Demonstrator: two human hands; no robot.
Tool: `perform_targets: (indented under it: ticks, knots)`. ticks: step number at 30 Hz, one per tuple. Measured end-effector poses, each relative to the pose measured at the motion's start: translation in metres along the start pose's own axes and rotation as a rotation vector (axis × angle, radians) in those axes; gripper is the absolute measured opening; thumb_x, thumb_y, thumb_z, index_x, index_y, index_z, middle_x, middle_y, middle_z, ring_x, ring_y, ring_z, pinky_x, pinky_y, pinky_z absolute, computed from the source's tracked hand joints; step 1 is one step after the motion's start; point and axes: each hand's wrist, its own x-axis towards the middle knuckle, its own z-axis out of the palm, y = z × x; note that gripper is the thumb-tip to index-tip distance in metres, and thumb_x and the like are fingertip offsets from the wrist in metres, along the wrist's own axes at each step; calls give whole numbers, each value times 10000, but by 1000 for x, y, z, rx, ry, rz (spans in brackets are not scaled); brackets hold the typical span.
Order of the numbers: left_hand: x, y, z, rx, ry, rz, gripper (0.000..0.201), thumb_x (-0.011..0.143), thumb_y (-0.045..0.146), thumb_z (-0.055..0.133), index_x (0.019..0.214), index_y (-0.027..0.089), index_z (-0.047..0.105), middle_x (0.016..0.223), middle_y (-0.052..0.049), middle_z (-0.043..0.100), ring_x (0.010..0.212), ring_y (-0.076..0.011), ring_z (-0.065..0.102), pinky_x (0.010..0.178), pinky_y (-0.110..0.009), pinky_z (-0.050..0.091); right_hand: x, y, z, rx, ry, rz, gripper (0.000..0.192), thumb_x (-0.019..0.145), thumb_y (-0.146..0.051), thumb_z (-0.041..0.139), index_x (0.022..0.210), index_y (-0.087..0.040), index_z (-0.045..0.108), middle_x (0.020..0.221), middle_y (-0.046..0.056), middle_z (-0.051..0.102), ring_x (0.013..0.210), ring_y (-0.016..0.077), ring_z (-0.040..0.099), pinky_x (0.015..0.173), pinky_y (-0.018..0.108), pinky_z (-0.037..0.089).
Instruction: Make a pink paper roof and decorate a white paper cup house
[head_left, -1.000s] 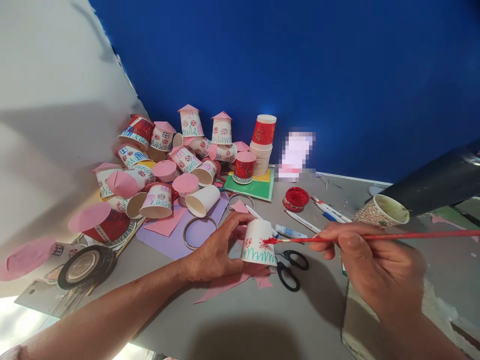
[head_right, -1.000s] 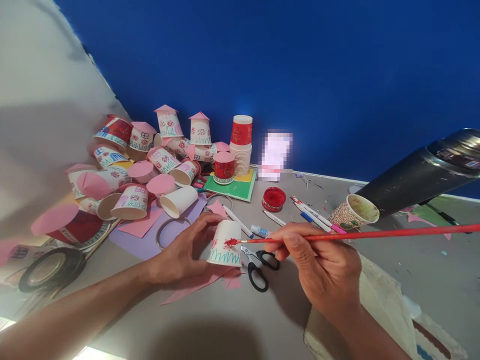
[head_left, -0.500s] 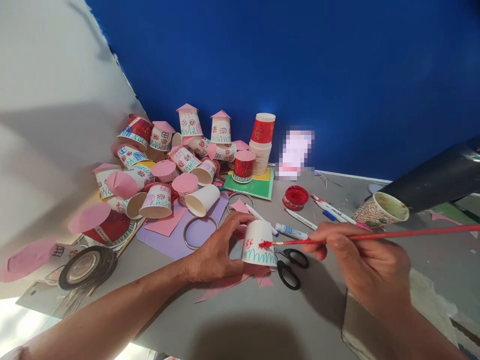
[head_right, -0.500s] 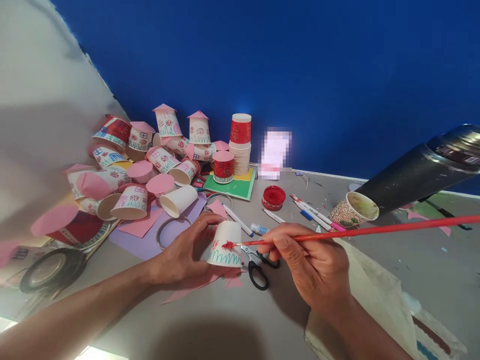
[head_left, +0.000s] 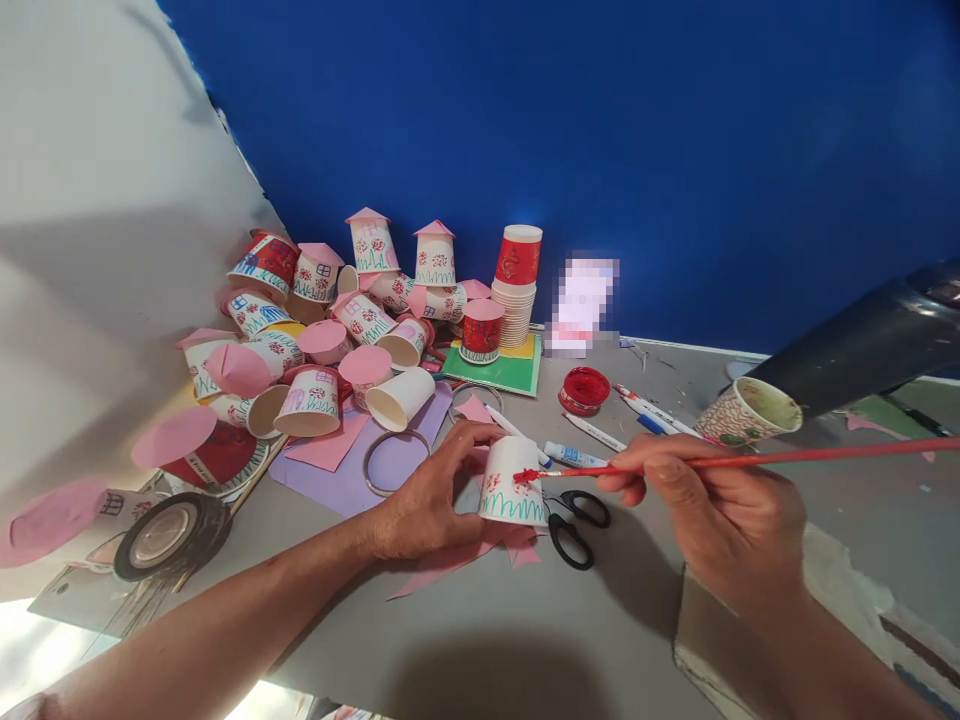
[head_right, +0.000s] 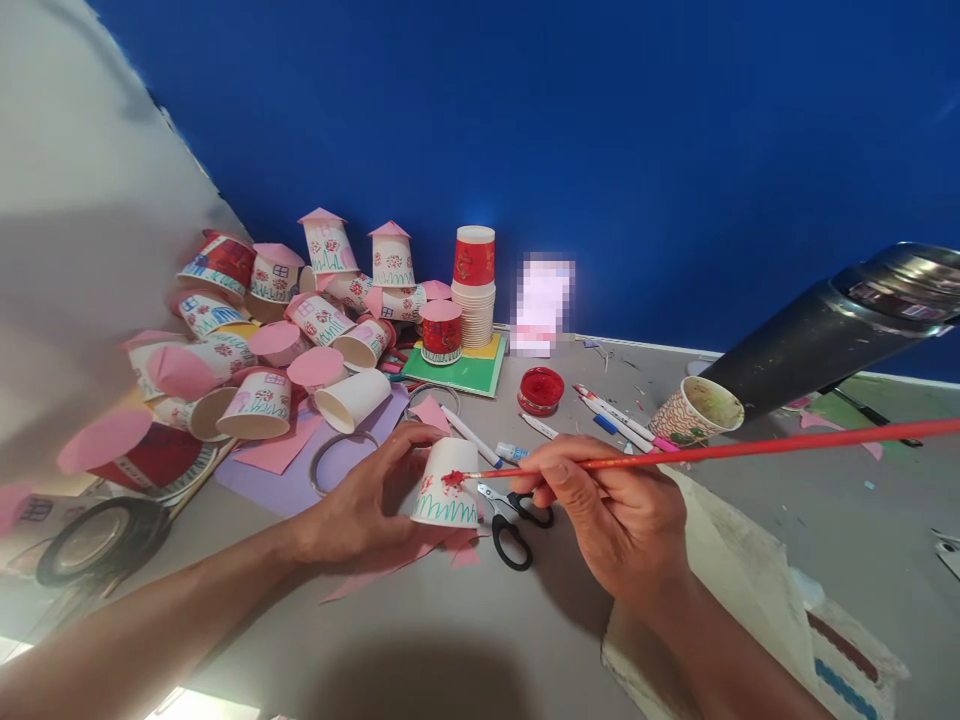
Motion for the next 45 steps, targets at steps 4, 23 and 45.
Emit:
perform_targets:
  ticks: [4,23,45]
  knots:
    - [2,0,-2,-16,-14,7,756,708,293,928,1338,260,512,1393,-126,588,1251,-312,617,1070,-476,526,1,0,-4,-10,9,-23,233,1031,-250,595,895,-246,784,768,16,784,568,147,683,534,272,588]
    - [2,-4,1,-133,5,16,769,715,262,929,1355,277,502,1397,-130,602,1269,-315,626,1097,-489,517,4,2,-8,2,68,33,257,1032,-275,600,858,-253,788,724,4,775,549,137,674,519,255,580]
    - [-2,-11,1,197,33,161,897,700,202,885,1425,345,377,1551,-128,359,1468,-367,397,1167,-548,453,9,8,-10,192,133,144,269,1015,-379,641,877,-215,804,723,50,783,627,171,718,515,270,581]
